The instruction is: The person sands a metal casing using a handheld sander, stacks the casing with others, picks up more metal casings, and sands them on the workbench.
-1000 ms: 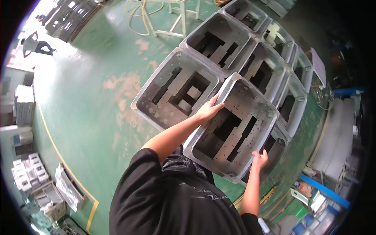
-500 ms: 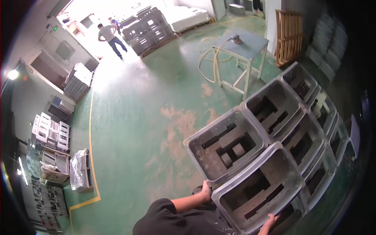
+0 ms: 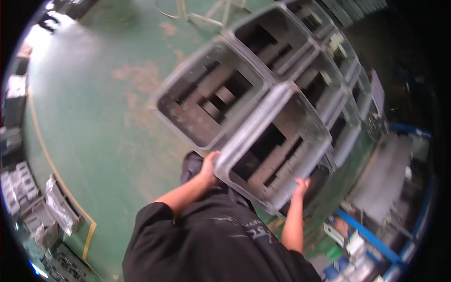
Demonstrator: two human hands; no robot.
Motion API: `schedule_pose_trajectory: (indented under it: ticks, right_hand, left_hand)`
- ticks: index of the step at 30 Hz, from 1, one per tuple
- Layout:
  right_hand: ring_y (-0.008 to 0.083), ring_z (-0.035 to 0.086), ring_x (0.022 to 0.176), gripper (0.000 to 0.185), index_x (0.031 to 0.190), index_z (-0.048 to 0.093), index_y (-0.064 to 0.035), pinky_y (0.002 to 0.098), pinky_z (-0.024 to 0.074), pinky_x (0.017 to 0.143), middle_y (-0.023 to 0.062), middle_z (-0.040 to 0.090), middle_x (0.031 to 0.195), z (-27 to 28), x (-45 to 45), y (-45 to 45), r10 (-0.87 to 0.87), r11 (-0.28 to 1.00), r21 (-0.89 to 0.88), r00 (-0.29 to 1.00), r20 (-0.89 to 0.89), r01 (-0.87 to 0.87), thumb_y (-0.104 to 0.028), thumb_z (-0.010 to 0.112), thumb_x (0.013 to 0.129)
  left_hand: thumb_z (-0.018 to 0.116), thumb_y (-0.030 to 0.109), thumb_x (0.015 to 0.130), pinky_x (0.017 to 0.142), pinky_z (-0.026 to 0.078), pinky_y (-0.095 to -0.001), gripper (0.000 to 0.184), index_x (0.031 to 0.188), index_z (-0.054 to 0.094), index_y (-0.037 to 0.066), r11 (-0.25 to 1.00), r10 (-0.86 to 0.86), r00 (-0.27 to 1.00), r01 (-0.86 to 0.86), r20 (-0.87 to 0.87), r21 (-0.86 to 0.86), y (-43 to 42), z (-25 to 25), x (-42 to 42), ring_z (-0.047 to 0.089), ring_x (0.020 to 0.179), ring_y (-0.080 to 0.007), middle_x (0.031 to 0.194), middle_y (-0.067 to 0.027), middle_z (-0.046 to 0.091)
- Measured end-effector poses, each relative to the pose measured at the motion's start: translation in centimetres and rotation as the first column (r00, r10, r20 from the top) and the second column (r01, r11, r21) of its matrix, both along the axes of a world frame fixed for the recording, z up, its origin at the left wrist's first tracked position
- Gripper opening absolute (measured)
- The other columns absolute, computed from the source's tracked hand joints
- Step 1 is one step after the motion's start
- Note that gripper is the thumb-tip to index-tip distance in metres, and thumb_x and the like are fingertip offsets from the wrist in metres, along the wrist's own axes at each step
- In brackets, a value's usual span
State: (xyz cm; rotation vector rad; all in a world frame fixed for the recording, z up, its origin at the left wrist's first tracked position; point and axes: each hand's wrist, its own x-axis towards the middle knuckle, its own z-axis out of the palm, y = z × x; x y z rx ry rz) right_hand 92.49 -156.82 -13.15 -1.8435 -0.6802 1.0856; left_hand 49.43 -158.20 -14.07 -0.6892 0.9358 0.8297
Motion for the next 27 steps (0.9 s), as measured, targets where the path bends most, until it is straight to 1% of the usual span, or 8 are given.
schedule_pose_trajectory:
  ticks: [1, 2, 4, 8, 15, 19, 24, 27]
  right_hand:
    - [0.0294, 0.053, 0.117, 0.074, 0.139, 0.046, 0.0018, 0.0372, 0.0390, 0.106, 0.0145, 0.056, 0.129, 2.0, -2.3, 0.7, -0.031, 0.999, 0.035, 0.999, 0.027, 0.030, -0.010, 0.061, 0.067]
    - [0.0284, 0.054, 0.112, 0.074, 0.138, 0.046, 0.0015, 0.0362, 0.0413, 0.102, 0.0141, 0.057, 0.125, 3.0, -3.0, 1.2, 0.014, 1.000, 0.017, 0.999, 0.043, -0.015, -0.010, 0.058, 0.066]
    - [0.0276, 0.055, 0.108, 0.072, 0.137, 0.047, 0.0013, 0.0356, 0.0429, 0.099, 0.0134, 0.057, 0.121, 2.1, -3.1, 1.2, 0.016, 1.000, 0.019, 1.000, 0.025, -0.016, -0.010, 0.055, 0.066]
    - [0.0276, 0.055, 0.107, 0.067, 0.132, 0.049, 0.0004, 0.0367, 0.0443, 0.097, 0.0131, 0.057, 0.119, 2.9, -3.8, 1.5, 0.000, 1.000, 0.005, 1.000, -0.005, 0.000, -0.010, 0.055, 0.066]
    - [0.0284, 0.056, 0.106, 0.062, 0.127, 0.050, -0.0011, 0.0386, 0.0455, 0.096, 0.0131, 0.057, 0.117, 4.0, -5.0, 1.5, -0.004, 1.000, -0.014, 1.000, -0.008, 0.003, -0.010, 0.054, 0.066]
    - [0.0284, 0.055, 0.106, 0.065, 0.130, 0.049, -0.0016, 0.0390, 0.0453, 0.097, 0.0129, 0.057, 0.117, 4.6, -5.7, 1.6, 0.002, 1.000, -0.013, 1.000, -0.013, -0.002, -0.010, 0.055, 0.065]
    - [0.0279, 0.055, 0.107, 0.070, 0.134, 0.047, -0.0021, 0.0388, 0.0453, 0.097, 0.0127, 0.056, 0.117, 4.8, -5.9, 1.5, -0.018, 1.000, -0.013, 1.000, -0.022, 0.017, -0.009, 0.055, 0.065]
    - [0.0277, 0.055, 0.106, 0.071, 0.135, 0.045, -0.0017, 0.0386, 0.0457, 0.097, 0.0127, 0.056, 0.117, 4.4, -5.7, 1.4, -0.022, 1.000, -0.017, 0.999, -0.033, 0.021, -0.008, 0.055, 0.065]
  left_hand:
    - [0.063, 0.041, 0.089, 0.092, 0.053, -0.0435, 0.045, 0.118, 0.065, 0.006, 0.997, 0.054, 0.998, -0.055, 0.032, 0.048, -0.2, -0.9, 0.4, 0.067, 0.097, -0.0309, 0.109, -0.0144, 0.071]
    - [0.063, 0.035, 0.091, 0.092, 0.054, -0.0424, 0.040, 0.118, 0.065, 0.006, 0.987, 0.126, 0.991, -0.130, 0.046, 0.097, -0.2, -1.5, 0.7, 0.068, 0.097, -0.0299, 0.109, -0.0143, 0.072]
    - [0.063, 0.029, 0.092, 0.093, 0.055, -0.0417, 0.036, 0.119, 0.064, 0.005, 0.977, 0.169, 0.982, -0.178, 0.082, 0.121, 0.2, -2.1, 0.6, 0.068, 0.099, -0.0299, 0.112, -0.0151, 0.071]
    - [0.061, 0.023, 0.095, 0.097, 0.054, -0.0421, 0.039, 0.127, 0.061, 0.001, 0.971, 0.201, 0.973, -0.214, 0.118, 0.107, -0.3, -3.1, 0.6, 0.068, 0.104, -0.0301, 0.117, -0.0173, 0.070]
    - [0.060, 0.023, 0.096, 0.099, 0.052, -0.0433, 0.040, 0.130, 0.059, 0.001, 0.957, 0.259, 0.950, -0.277, 0.172, 0.087, 0.5, -1.2, 0.0, 0.067, 0.106, -0.0296, 0.119, -0.0171, 0.069]
    - [0.060, 0.026, 0.096, 0.098, 0.051, -0.0427, 0.036, 0.124, 0.062, 0.003, 0.972, 0.216, 0.970, -0.224, 0.111, 0.067, 0.4, -0.9, -0.3, 0.067, 0.105, -0.0286, 0.118, -0.0149, 0.070]
    - [0.062, 0.031, 0.096, 0.099, 0.051, -0.0426, 0.037, 0.123, 0.065, 0.006, 0.979, 0.155, 0.978, -0.171, 0.137, 0.114, 0.4, -1.0, -1.1, 0.067, 0.105, -0.0268, 0.116, -0.0118, 0.071]
    - [0.061, 0.032, 0.094, 0.099, 0.051, -0.0449, 0.040, 0.123, 0.063, 0.004, 0.978, 0.146, 0.981, -0.163, 0.128, 0.129, 0.5, -0.3, -1.1, 0.067, 0.105, -0.0286, 0.117, -0.0137, 0.070]
